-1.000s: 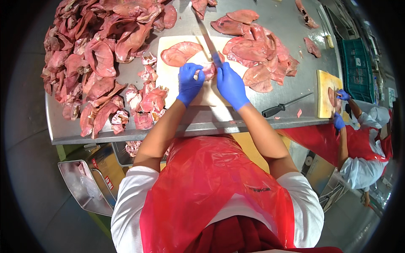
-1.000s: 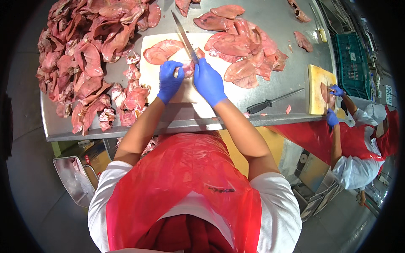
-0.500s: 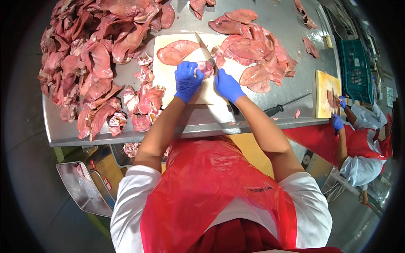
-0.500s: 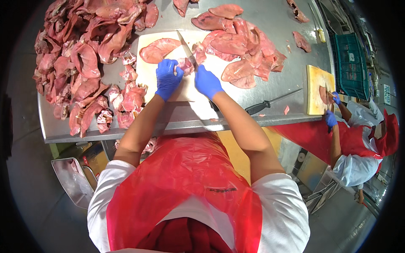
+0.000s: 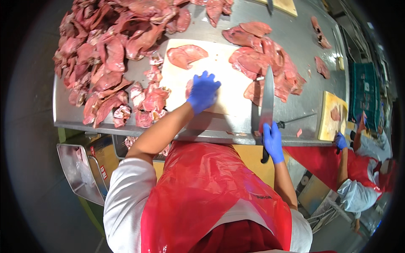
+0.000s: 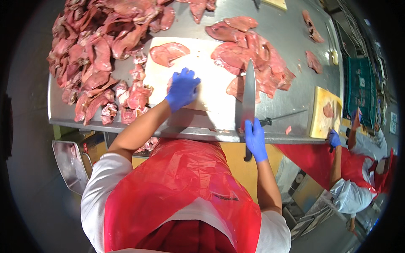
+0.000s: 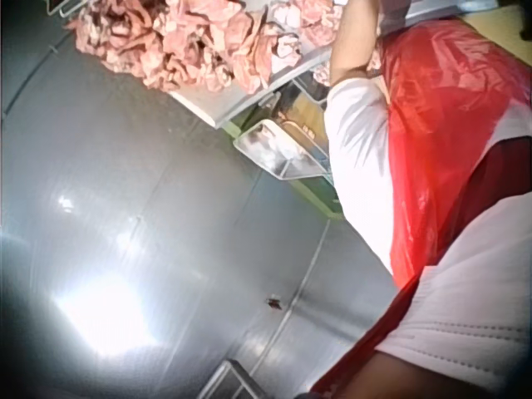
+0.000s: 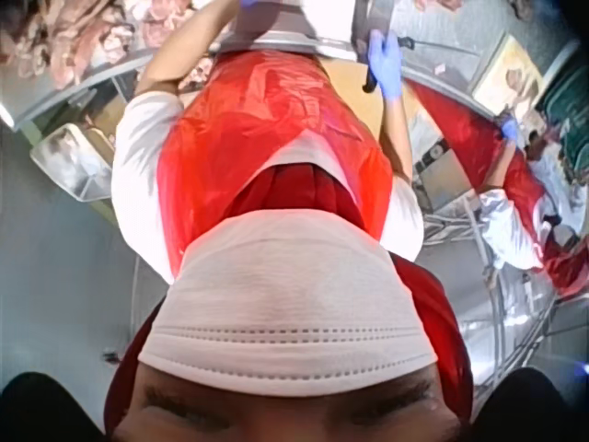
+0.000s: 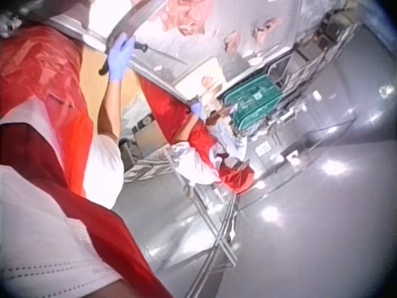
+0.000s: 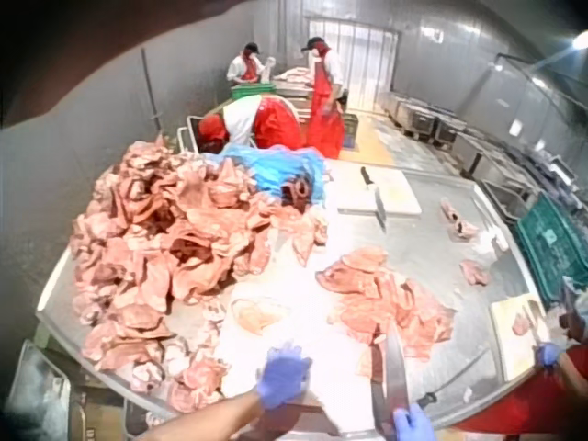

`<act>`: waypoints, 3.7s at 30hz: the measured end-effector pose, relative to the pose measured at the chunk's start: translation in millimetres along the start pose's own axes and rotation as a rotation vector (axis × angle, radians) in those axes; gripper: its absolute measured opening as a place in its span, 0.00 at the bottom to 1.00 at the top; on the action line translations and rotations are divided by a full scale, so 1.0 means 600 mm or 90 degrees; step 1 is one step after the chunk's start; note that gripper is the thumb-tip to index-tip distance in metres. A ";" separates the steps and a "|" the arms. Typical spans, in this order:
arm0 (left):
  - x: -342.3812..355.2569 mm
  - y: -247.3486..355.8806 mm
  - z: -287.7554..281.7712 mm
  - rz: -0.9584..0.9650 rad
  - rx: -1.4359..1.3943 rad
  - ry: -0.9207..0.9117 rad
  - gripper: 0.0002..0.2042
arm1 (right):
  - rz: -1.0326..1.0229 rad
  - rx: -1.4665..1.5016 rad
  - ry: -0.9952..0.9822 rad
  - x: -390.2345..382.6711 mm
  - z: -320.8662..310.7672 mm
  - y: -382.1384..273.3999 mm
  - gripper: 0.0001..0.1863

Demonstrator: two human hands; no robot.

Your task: The person cuts raw meat into smaller pieces using a knife on a cutting board. They repeatedly pick up pieces of meat, slice them, and place the cut pieces into a nearby container.

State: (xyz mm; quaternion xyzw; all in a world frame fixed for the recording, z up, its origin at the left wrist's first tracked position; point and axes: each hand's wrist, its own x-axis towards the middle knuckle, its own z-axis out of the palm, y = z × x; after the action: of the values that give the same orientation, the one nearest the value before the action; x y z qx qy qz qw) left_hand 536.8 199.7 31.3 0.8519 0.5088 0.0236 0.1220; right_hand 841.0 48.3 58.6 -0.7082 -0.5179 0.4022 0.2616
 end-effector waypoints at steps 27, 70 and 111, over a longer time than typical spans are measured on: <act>0.277 0.069 0.011 -0.084 -0.501 0.193 0.28 | -0.005 0.365 0.189 0.078 0.101 -0.007 0.11; -0.066 -0.017 0.060 -0.130 -0.168 0.210 0.28 | -0.008 0.126 0.042 0.093 0.113 -0.048 0.12; 0.152 -0.052 -0.058 0.018 -0.287 0.208 0.19 | -0.089 -0.108 -0.044 0.005 0.143 -0.031 0.14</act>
State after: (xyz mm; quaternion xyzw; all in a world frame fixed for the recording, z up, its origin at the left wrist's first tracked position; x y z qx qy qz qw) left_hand 548.4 300.0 50.3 0.7950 0.4919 0.2750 0.2244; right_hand 759.6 53.1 26.4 -0.6760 -0.6066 0.3618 0.2102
